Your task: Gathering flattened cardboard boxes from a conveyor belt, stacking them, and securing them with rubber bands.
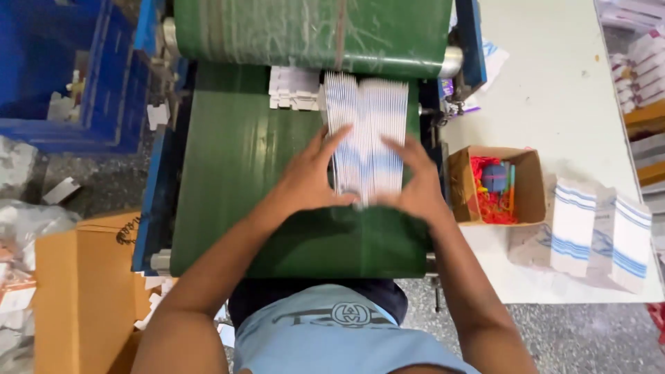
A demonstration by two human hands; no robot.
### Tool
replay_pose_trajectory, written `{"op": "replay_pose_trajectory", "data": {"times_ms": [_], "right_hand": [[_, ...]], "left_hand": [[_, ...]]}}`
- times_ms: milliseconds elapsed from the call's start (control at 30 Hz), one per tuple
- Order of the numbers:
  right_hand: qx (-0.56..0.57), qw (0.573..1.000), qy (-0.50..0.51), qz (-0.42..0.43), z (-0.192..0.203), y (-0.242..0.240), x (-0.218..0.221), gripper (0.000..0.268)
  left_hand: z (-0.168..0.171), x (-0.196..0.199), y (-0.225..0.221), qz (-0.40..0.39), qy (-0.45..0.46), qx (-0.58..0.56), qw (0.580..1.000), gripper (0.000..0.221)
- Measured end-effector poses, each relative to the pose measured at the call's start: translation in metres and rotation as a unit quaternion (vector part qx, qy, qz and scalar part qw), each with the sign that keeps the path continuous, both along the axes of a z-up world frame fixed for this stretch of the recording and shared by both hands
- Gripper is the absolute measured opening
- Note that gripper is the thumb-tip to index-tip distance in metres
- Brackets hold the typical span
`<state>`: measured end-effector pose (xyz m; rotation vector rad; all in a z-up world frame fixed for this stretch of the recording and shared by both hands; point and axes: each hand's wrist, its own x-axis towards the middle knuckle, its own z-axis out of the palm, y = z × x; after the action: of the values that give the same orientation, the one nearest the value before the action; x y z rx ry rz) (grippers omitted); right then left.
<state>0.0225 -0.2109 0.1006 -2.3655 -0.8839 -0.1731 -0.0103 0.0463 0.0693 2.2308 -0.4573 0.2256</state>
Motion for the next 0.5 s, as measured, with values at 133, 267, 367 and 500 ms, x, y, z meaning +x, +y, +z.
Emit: {"op": "replay_pose_trajectory", "data": {"times_ms": [133, 267, 367, 500], "right_hand": [[0.053, 0.998, 0.032, 0.014, 0.015, 0.02, 0.019, 0.098], [0.077, 0.996, 0.0, 0.037, 0.004, 0.026, 0.011, 0.103], [0.08, 0.997, 0.007, 0.019, -0.003, 0.02, 0.004, 0.1], [0.108, 0.994, -0.001, 0.006, -0.013, 0.012, 0.013, 0.09]], "left_hand": [[0.003, 0.015, -0.007, -0.022, -0.054, 0.036, 0.998, 0.127], [-0.011, 0.016, 0.007, -0.019, 0.006, 0.011, 1.0, 0.135], [-0.022, 0.019, -0.007, -0.052, -0.003, -0.037, 0.998, 0.137], [-0.018, 0.039, -0.002, -0.08, -0.044, 0.028, 0.995, 0.142]]}}
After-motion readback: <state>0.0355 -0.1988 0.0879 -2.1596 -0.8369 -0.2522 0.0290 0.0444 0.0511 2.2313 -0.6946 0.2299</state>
